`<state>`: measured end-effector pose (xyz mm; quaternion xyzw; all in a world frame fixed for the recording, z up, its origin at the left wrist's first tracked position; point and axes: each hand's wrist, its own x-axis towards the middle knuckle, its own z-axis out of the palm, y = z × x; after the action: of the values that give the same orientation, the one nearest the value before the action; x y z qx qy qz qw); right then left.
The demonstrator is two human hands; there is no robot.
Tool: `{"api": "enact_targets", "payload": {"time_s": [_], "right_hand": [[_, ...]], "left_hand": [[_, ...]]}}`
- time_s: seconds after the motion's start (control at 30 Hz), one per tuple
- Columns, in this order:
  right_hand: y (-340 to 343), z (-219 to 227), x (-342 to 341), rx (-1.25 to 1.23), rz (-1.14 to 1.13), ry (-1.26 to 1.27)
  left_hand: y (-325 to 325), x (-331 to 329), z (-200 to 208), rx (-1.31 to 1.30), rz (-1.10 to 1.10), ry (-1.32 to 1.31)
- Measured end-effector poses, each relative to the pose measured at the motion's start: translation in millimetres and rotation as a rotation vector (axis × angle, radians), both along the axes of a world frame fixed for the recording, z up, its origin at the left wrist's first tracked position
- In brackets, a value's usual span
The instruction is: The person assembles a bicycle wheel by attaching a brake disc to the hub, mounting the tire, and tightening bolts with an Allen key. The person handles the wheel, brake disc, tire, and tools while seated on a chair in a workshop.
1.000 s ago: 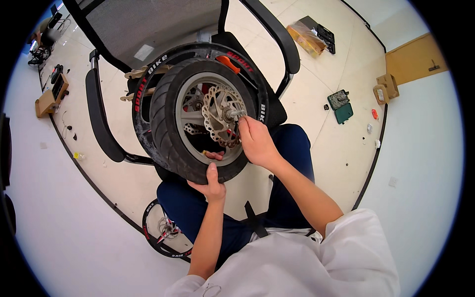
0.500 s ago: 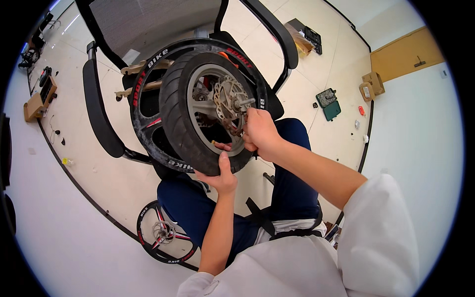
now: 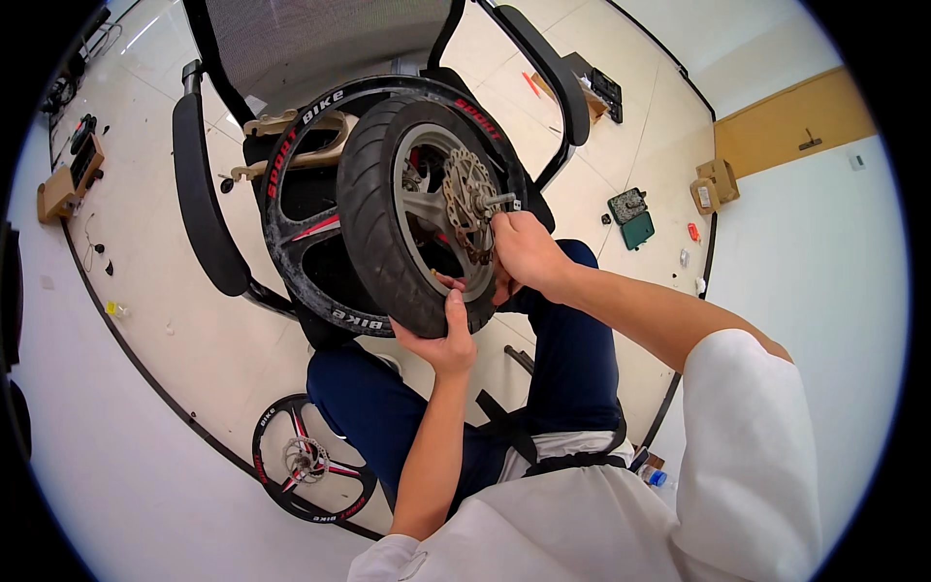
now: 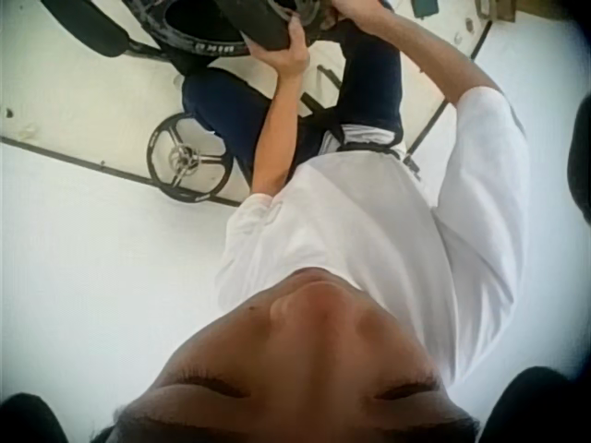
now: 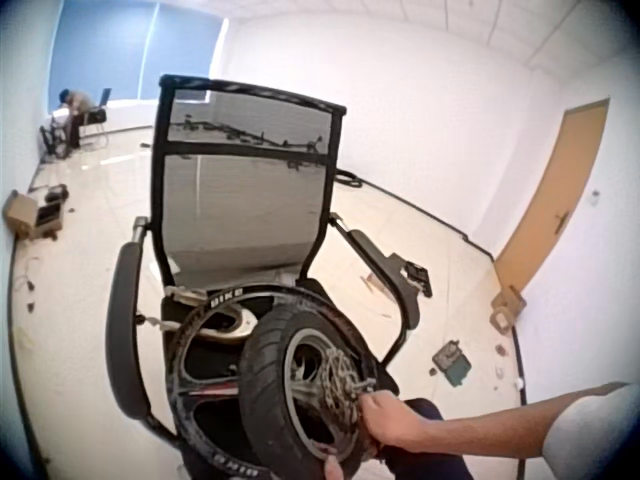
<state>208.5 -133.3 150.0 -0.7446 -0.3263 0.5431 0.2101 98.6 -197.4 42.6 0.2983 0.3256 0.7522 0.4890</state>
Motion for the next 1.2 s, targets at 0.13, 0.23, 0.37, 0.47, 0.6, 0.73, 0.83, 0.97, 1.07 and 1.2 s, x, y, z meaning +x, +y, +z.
{"api": "enact_targets", "payload": {"time_s": [0.13,0.23,0.37,0.47,0.6,0.73,0.83,0.97,1.07,1.2], "right_hand": [[0,1,0,-0.049,0.011,-0.004],[3,1,0,-0.042,0.025,-0.040],[3,0,-7,0.028,0.026,-0.121],[6,0,-12,0.115,0.075,-0.259],[2,-7,-16,0.111,-0.104,-0.117],[0,-9,-21,0.023,-0.313,0.105],[6,-9,-14,-0.133,-0.398,0.221],[7,-3,-20,-0.105,-0.298,0.110],[10,-1,-18,-0.147,-0.339,0.131],[15,4,-20,-0.190,-0.367,0.133]], "left_hand": [[2,1,1,0.005,0.035,0.008],[4,2,2,0.007,0.051,-0.006],[4,3,3,0.000,0.062,-0.033],[1,1,1,0.022,0.013,0.007],[3,0,1,0.016,0.025,0.010],[3,-3,3,0.001,0.062,0.004],[2,-5,9,-0.026,0.049,-0.040],[4,-5,2,0.001,0.061,-0.014],[5,-4,2,-0.004,0.056,-0.034],[5,-4,-1,0.007,0.042,-0.028]]}}
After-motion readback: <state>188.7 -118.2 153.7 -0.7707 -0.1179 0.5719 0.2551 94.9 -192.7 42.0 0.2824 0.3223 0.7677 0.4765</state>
